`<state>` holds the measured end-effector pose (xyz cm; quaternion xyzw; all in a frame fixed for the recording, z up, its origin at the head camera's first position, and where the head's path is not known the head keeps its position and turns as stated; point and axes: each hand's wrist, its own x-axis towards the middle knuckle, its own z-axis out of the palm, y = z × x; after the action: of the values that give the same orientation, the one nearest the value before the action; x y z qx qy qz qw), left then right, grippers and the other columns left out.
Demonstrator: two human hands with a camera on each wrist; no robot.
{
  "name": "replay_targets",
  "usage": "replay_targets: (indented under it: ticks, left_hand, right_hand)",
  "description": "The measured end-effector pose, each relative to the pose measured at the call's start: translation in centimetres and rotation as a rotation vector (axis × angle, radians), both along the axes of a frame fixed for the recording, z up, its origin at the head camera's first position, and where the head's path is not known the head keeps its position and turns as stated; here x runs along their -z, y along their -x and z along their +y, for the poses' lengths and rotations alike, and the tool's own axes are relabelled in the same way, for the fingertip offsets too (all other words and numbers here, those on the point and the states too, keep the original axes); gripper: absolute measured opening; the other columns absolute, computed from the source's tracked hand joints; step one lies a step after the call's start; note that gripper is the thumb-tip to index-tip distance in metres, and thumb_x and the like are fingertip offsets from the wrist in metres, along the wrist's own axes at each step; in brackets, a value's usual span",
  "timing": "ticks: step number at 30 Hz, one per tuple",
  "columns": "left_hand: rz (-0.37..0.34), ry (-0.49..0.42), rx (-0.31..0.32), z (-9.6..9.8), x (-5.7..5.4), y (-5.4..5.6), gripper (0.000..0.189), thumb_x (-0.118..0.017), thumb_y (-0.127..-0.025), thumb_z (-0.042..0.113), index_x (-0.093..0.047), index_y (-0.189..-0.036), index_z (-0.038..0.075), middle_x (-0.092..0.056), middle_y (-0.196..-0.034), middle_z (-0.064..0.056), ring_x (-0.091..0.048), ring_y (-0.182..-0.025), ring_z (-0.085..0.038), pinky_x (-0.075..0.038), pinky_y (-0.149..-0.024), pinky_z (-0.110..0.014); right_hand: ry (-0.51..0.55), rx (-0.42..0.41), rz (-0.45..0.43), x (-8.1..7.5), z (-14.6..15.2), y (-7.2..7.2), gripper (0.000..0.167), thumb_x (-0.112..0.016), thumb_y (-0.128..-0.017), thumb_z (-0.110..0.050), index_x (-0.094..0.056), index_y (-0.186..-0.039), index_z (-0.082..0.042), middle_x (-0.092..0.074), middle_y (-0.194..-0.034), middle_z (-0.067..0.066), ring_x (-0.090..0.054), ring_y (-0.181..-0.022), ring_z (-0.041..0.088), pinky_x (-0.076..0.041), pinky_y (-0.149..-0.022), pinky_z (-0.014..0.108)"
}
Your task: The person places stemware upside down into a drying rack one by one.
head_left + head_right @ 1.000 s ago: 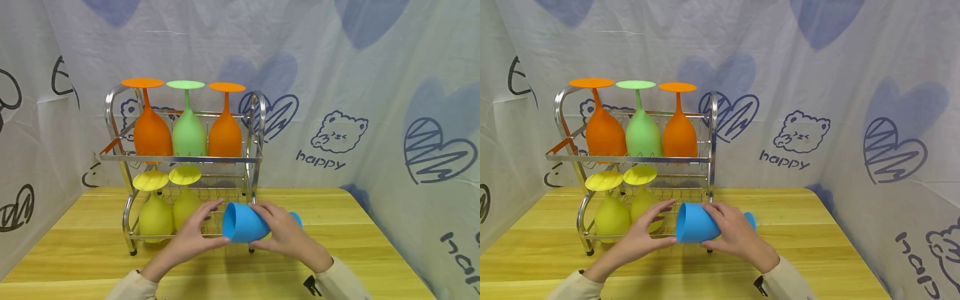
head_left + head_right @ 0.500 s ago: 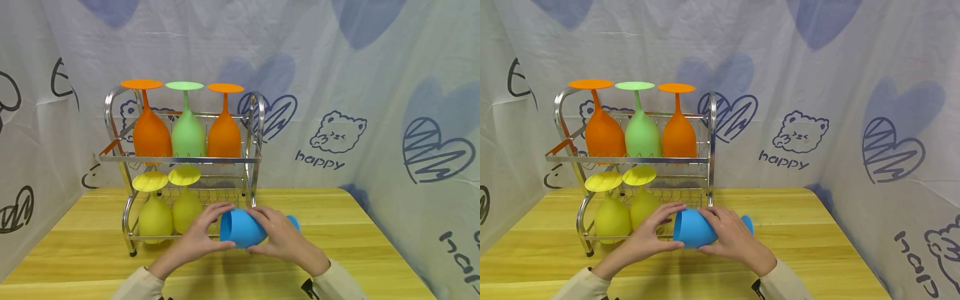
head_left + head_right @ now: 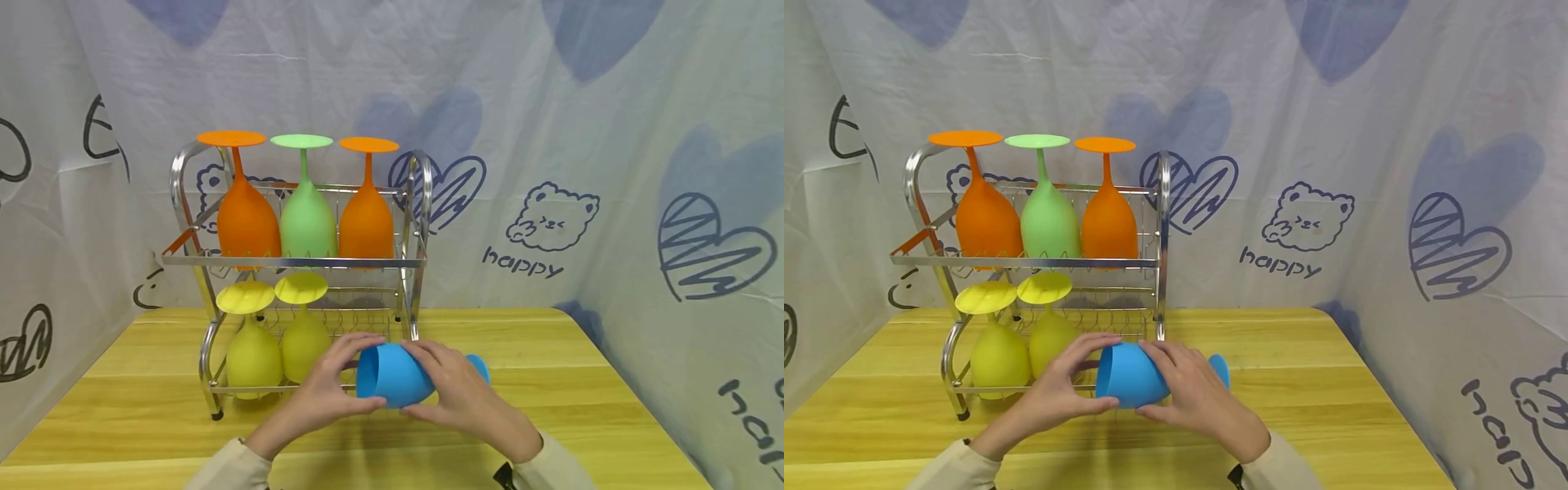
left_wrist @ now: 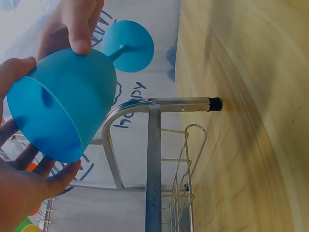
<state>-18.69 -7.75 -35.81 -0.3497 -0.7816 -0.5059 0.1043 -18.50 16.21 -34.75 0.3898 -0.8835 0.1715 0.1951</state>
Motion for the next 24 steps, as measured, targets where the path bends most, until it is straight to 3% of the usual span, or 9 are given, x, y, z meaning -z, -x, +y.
replay_targets:
  ticks: [3,6,11,13,15,19,21,24]
  left_hand:
    - [-0.005,-0.056,0.007,-0.1,0.2,-0.1,0.067,-0.084,-0.075,0.014,-0.052,-0.132,0.004,-0.046,-0.135,-0.019,-0.049,-0.118,-0.043,-0.052,-0.091,-0.047]
    - [-0.026,-0.121,0.007,-0.4,0.3,-0.1,0.066,-0.083,-0.075,0.01,-0.052,-0.132,0.003,-0.047,-0.133,-0.019,-0.047,-0.12,-0.043,-0.052,-0.091,-0.047]
    - [-0.089,-0.232,-0.018,-0.9,0.3,-0.3,0.065,-0.081,-0.077,0.004,-0.05,-0.135,0.004,-0.045,-0.135,-0.018,-0.044,-0.123,-0.044,-0.051,-0.093,-0.042]
    - [-0.124,-0.285,-0.03,-0.9,0.2,-0.5,0.066,-0.079,-0.077,0.001,-0.048,-0.136,0.005,-0.043,-0.136,-0.02,-0.044,-0.123,-0.045,-0.052,-0.092,-0.04]
    - [-0.151,-0.332,-0.042,-0.9,0.0,-0.8,0.067,-0.077,-0.078,-0.002,-0.046,-0.137,0.004,-0.042,-0.136,-0.022,-0.045,-0.122,-0.046,-0.052,-0.091,-0.04]
    - [-0.174,-0.405,-0.063,-0.8,-0.4,-1.3,0.067,-0.073,-0.079,-0.006,-0.042,-0.139,0.002,-0.041,-0.135,-0.023,-0.046,-0.121,-0.045,-0.052,-0.09,-0.041]
    - [-0.185,-0.436,-0.068,-0.7,-0.5,-1.4,0.067,-0.071,-0.08,-0.006,-0.041,-0.139,0.0,-0.042,-0.135,-0.023,-0.045,-0.121,-0.044,-0.051,-0.092,-0.042]
    - [-0.206,-0.486,-0.07,-0.6,-0.7,-1.5,0.066,-0.07,-0.08,-0.007,-0.04,-0.138,-0.002,-0.042,-0.135,-0.022,-0.042,-0.123,-0.04,-0.049,-0.095,-0.043]
  right_hand:
    - [0.028,-0.018,0.046,-0.1,0.2,-0.5,0.087,-0.083,-0.074,-0.039,-0.043,-0.142,-0.002,-0.052,-0.134,0.017,-0.054,-0.116,0.035,-0.051,-0.09,0.05]
    - [0.119,-0.069,0.113,-0.3,0.3,-0.8,0.083,-0.083,-0.077,-0.033,-0.043,-0.141,0.001,-0.051,-0.135,0.02,-0.052,-0.118,0.036,-0.051,-0.091,0.049]
    - [0.341,-0.178,0.208,-0.4,0.3,-1.4,0.059,-0.066,-0.093,-0.032,-0.048,-0.135,0.005,-0.053,-0.129,0.019,-0.054,-0.114,0.034,-0.052,-0.092,0.039]
    - [0.429,-0.209,0.208,-0.3,0.3,-1.6,0.052,-0.06,-0.096,-0.032,-0.051,-0.132,0.005,-0.055,-0.125,0.019,-0.056,-0.112,0.032,-0.05,-0.094,0.033]
    - [0.513,-0.237,0.165,-0.1,0.4,-1.8,0.046,-0.063,-0.095,-0.025,-0.054,-0.129,0.004,-0.058,-0.122,0.018,-0.057,-0.111,0.029,-0.049,-0.095,0.028]
    - [0.671,-0.258,-0.01,0.3,0.4,-2.1,0.038,-0.068,-0.087,0.003,-0.058,-0.123,0.004,-0.061,-0.116,0.018,-0.059,-0.107,0.023,-0.053,-0.087,0.028]
    - [0.739,-0.235,-0.122,0.3,0.3,-2.3,0.04,-0.066,-0.083,0.013,-0.059,-0.121,0.004,-0.062,-0.114,0.017,-0.06,-0.105,0.021,-0.054,-0.085,0.029]
    - [0.826,-0.145,-0.321,0.2,0.2,-2.5,0.032,-0.063,-0.088,0.008,-0.059,-0.119,0.004,-0.063,-0.114,0.017,-0.061,-0.104,0.019,-0.055,-0.085,0.03]
